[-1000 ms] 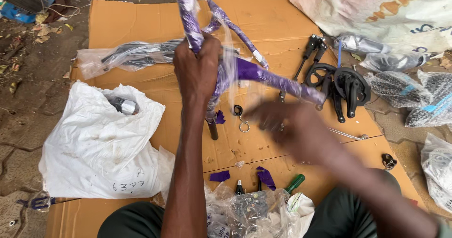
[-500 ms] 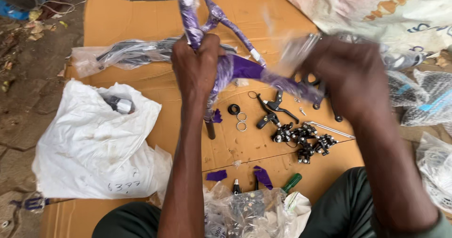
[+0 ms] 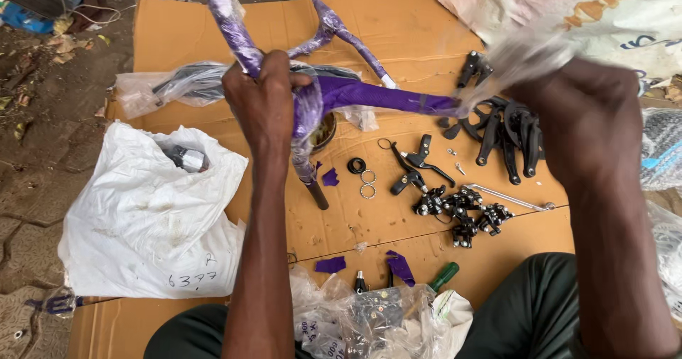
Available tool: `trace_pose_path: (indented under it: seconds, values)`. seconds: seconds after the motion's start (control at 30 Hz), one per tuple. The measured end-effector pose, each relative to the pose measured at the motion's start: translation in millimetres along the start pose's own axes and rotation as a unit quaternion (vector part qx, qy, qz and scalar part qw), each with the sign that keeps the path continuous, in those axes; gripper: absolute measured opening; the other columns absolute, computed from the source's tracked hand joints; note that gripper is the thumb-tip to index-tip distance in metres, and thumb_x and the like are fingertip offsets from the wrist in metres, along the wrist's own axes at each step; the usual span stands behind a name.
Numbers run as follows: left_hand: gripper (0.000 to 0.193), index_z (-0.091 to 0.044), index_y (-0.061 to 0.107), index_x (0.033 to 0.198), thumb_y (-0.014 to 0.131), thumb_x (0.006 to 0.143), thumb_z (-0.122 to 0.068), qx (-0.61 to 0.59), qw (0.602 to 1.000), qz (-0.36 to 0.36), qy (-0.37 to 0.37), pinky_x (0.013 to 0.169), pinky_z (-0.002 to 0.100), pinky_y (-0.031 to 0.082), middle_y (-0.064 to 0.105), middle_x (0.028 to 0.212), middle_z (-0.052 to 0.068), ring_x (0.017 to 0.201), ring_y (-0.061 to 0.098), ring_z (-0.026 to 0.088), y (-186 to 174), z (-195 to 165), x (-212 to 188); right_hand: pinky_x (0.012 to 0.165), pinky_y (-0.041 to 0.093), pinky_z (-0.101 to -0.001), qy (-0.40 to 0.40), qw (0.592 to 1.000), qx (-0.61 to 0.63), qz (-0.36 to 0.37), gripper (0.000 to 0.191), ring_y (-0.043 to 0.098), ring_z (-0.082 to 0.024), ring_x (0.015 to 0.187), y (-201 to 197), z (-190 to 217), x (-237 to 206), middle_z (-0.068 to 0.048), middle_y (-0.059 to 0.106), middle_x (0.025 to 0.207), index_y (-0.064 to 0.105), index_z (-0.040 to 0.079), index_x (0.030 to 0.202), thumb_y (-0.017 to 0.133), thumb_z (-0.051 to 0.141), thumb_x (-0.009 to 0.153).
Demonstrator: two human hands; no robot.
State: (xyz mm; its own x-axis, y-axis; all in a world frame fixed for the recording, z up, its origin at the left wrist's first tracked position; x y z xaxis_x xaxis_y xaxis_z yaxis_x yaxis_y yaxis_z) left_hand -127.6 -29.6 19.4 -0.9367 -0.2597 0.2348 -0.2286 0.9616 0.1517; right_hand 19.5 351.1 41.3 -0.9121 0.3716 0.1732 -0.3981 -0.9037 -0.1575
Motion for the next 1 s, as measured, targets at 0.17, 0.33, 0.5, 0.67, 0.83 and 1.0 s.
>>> trace_pose_path:
  seconds: [0.17, 0.33, 0.5, 0.67, 0.83, 1.0]
  values:
    - [0.028, -0.005, 0.052, 0.06, 0.053, 0.088, -0.012, -0.028, 0.999, 0.037, 0.026, 0.047, 0.032, 0.041, 0.054, 0.052, 0.006, 0.061, 0.079, 0.021, 1, -9, 7, 0.078, 0.047, -0.0322, -0.255, 0.927, -0.192, 0.199, 0.003, 0.06, -0.021, 0.092, 90, 16, -92, -0.013, 0.066, 0.098, 0.07, 0.001, 0.084, 0.067, 0.002, 0.084]
    - [0.032, -0.005, 0.049, 0.06, 0.054, 0.089, -0.016, -0.028, 0.997, 0.051, 0.045, 0.048, 0.031, 0.04, 0.049, 0.051, 0.004, 0.06, 0.079, 0.023, -13, -14, 6, 0.069, 0.046, -0.0343, -0.05, 0.948, 0.198, 0.243, 0.01, 0.059, -0.022, 0.082, 62, -16, -87, -0.013, 0.063, 0.092, 0.071, -0.002, 0.091, 0.063, 0.0, 0.086]
    - [0.03, -0.006, 0.048, 0.061, 0.052, 0.089, -0.017, -0.039, 0.996, 0.073, 0.035, 0.049, 0.031, 0.045, 0.049, 0.054, 0.003, 0.058, 0.077, 0.023, -6, -5, 18, 0.067, 0.048, -0.0358, -0.088, 0.918, 0.18, 0.343, 0.018, 0.059, -0.021, 0.077, 48, 4, -75, -0.014, 0.068, 0.086, 0.073, -0.003, 0.093, 0.057, 0.003, 0.087]
    - [0.024, -0.006, 0.051, 0.066, 0.053, 0.087, -0.016, -0.055, 0.996, 0.072, 0.013, 0.048, 0.033, 0.05, 0.048, 0.055, 0.003, 0.06, 0.077, 0.024, -14, 1, 20, 0.057, 0.038, -0.035, 0.026, 0.952, -0.245, 0.183, 0.019, 0.048, -0.017, 0.066, 29, -63, -54, -0.011, 0.058, 0.074, 0.071, -0.002, 0.089, 0.06, 0.014, 0.092]
    - [0.022, -0.006, 0.051, 0.067, 0.051, 0.087, -0.015, -0.059, 0.997, 0.042, 0.007, 0.053, 0.035, 0.058, 0.051, 0.056, 0.004, 0.062, 0.077, 0.025, -41, -2, 14, 0.067, 0.052, -0.0241, 0.011, 0.96, -0.186, 0.21, 0.031, 0.065, -0.005, 0.077, 54, -83, -47, 0.005, 0.074, 0.086, 0.075, 0.006, 0.106, 0.07, 0.033, 0.092]
    - [0.019, -0.007, 0.053, 0.07, 0.054, 0.087, -0.016, -0.045, 0.998, 0.041, 0.017, 0.057, 0.038, 0.058, 0.054, 0.057, 0.006, 0.063, 0.077, 0.026, -38, 4, 16, 0.06, 0.047, -0.0373, 0.059, 0.937, -0.191, 0.287, 0.032, 0.057, -0.013, 0.072, 118, -113, -72, -0.005, 0.066, 0.079, 0.072, 0.004, 0.103, 0.078, 0.03, 0.086]
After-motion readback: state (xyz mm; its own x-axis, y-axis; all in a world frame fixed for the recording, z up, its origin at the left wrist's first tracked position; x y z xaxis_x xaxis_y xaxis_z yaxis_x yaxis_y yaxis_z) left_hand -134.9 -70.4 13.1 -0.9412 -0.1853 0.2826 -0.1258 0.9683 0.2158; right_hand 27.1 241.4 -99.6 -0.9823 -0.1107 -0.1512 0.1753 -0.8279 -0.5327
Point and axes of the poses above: each hand's wrist, its own x-axis towards the middle knuckle, its own y-axis out of the palm, z = x × y, the point moved 10 cm from there along x, towards the middle knuckle
